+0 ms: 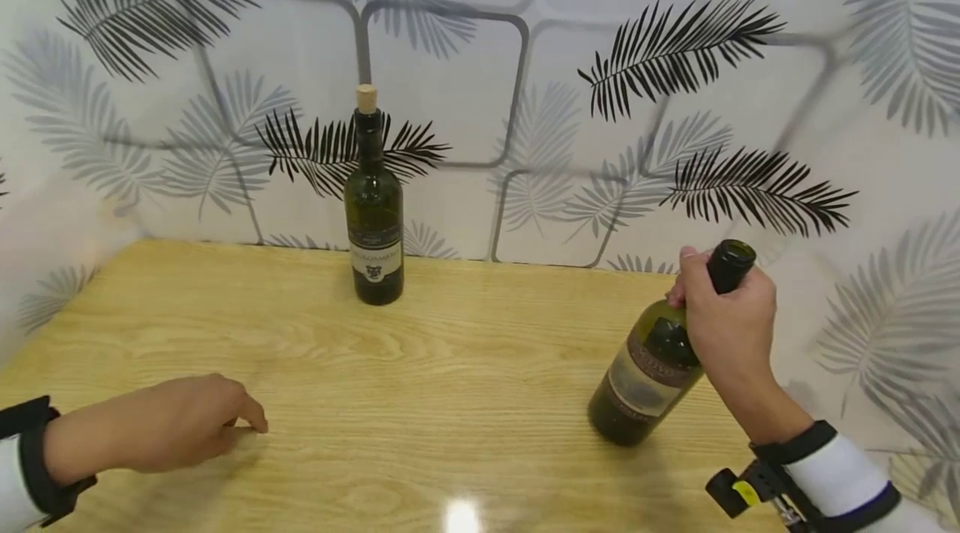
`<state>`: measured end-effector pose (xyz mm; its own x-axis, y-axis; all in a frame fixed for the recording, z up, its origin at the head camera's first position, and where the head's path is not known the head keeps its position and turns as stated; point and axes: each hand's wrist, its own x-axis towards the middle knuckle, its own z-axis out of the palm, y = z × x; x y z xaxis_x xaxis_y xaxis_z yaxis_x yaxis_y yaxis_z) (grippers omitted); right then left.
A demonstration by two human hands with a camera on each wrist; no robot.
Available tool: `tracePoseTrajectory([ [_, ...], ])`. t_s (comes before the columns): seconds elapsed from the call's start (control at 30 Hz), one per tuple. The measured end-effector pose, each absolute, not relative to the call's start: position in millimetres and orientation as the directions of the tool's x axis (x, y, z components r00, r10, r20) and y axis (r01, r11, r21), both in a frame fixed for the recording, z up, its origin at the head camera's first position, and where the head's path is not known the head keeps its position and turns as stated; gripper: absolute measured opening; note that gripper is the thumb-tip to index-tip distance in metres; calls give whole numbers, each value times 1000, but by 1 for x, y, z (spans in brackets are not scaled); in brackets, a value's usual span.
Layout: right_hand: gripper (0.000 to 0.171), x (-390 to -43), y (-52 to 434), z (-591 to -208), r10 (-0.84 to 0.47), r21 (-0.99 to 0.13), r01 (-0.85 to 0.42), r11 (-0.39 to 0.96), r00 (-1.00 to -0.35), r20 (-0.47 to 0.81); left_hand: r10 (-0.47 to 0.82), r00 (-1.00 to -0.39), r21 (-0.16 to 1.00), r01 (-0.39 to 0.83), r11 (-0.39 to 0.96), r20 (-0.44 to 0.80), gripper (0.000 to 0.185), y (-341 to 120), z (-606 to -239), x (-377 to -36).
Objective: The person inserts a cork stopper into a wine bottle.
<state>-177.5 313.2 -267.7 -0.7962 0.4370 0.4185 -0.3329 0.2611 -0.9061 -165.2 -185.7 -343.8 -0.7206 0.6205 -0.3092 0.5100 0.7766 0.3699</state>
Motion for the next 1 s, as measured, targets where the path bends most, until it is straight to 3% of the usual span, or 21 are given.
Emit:
tracePoseTrajectory([
  [0.13, 29, -180, 299, -269, 383, -896, -355, 265, -814, 436, 650, -681, 387, 529, 755, -338, 25, -164, -323, -172],
  [0.23, 29, -183, 288, -269, 340, -889, -384, 251, -824, 452, 628, -694, 384, 504, 774, -353, 32, -148, -312, -172],
  [0.3, 30, -185, 278, -269, 311, -878, -405, 257, -825, 472, 616, -711, 380, 495, 781, -340, 27, -137, -306, -172],
  [0.5, 33, -190, 243, -269, 201, -844, -455, 285, -832, 516, 666, -697, 400, 549, 734, -265, 12, -112, -293, -174],
  [0.8, 32, -189, 193, -270, 46, -844, -502, 188, -854, 518, 815, -565, 503, 671, 545, -129, 16, -85, -265, -177],
  [1.0, 27, -191, 167, -272, -29, -836, -526, 158, -849, 528, 821, -570, 522, 703, 484, 6, 16, -76, -243, -174],
])
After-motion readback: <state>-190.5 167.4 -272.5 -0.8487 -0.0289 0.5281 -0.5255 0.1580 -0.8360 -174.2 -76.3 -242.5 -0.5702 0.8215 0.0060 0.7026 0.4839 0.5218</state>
